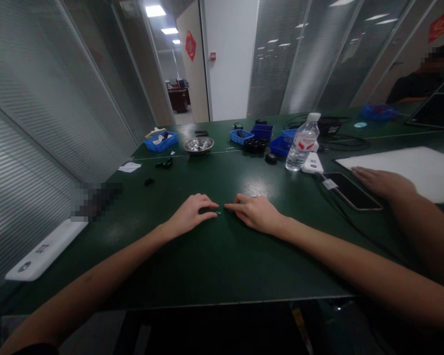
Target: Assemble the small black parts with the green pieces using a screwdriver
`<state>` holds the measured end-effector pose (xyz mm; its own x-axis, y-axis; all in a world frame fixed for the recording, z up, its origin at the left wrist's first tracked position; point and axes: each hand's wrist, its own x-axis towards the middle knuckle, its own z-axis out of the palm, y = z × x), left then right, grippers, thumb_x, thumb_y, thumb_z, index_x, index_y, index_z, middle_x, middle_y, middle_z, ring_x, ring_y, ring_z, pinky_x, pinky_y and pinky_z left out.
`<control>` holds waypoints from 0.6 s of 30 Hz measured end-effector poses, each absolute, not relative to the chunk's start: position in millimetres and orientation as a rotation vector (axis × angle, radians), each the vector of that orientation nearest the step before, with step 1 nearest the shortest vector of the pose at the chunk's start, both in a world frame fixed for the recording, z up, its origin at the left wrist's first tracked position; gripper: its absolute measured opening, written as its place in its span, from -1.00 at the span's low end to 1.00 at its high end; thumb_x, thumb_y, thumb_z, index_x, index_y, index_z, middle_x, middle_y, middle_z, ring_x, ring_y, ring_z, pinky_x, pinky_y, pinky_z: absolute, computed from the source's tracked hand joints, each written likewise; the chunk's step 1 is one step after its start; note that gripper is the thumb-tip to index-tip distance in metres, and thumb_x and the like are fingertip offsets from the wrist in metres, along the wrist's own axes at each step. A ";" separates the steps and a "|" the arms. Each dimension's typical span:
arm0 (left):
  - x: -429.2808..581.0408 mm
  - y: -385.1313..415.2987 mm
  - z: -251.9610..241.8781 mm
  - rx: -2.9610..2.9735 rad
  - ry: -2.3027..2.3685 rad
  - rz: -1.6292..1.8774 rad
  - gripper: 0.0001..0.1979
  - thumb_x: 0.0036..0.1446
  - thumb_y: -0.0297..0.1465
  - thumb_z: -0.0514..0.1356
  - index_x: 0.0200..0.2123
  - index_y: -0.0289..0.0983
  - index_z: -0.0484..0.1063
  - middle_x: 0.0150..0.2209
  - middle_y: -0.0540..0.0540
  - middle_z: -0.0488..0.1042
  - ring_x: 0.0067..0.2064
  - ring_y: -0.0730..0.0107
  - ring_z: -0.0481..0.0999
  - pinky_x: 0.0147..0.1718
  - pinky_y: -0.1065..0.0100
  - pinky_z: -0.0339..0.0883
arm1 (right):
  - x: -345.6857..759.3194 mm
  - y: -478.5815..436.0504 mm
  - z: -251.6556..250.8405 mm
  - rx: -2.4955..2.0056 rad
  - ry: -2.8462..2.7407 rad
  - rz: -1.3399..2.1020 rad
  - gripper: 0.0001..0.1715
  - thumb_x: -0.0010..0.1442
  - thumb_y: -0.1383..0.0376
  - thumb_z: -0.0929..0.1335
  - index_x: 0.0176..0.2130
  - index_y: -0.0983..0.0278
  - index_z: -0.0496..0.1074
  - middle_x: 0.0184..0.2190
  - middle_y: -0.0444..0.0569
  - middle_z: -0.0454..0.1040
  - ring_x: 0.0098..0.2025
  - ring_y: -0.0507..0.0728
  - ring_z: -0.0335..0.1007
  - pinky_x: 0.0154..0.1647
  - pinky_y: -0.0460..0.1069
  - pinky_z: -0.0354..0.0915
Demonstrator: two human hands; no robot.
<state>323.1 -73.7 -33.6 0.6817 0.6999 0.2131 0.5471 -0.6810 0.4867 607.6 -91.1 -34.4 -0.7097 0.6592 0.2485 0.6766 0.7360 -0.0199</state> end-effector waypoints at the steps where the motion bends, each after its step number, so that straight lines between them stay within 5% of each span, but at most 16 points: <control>1: 324.5 -73.1 -35.3 2.519 0.979 0.555 -0.72 0.36 -0.19 0.23 0.05 -0.11 0.57 -0.02 -0.08 0.54 -0.01 0.19 0.47 -0.01 0.14 0.30 | 607.7 -91.0 -34.5 -1.055 -2.702 -0.107 -0.53 0.45 0.25 0.24 0.28 0.10 0.40 -0.07 0.00 0.47 -0.39 0.00 0.33 -0.41 -0.06 0.08; 12: 316.4 -63.7 -37.1 2.471 1.057 0.719 -0.81 0.33 -0.23 0.24 -0.10 -0.17 0.58 -0.08 -0.07 0.55 -0.05 0.23 0.48 -0.08 0.21 0.37 | 606.3 -89.5 -38.4 -1.042 -2.694 -0.113 -0.53 0.43 0.27 0.26 0.27 0.10 0.41 -0.06 -0.01 0.47 -0.39 0.00 0.33 -0.39 -0.06 0.11; 18: 237.3 -10.9 -26.6 2.328 1.647 1.051 -0.73 0.25 -0.16 0.25 -0.15 -0.23 0.58 -0.15 -0.13 0.59 -0.14 0.17 0.53 -0.14 0.22 0.37 | 607.3 -91.1 -34.5 -1.037 -2.696 -0.089 -0.53 0.45 0.27 0.25 0.27 0.12 0.41 -0.06 0.00 0.48 -0.38 -0.01 0.35 -0.38 -0.08 0.14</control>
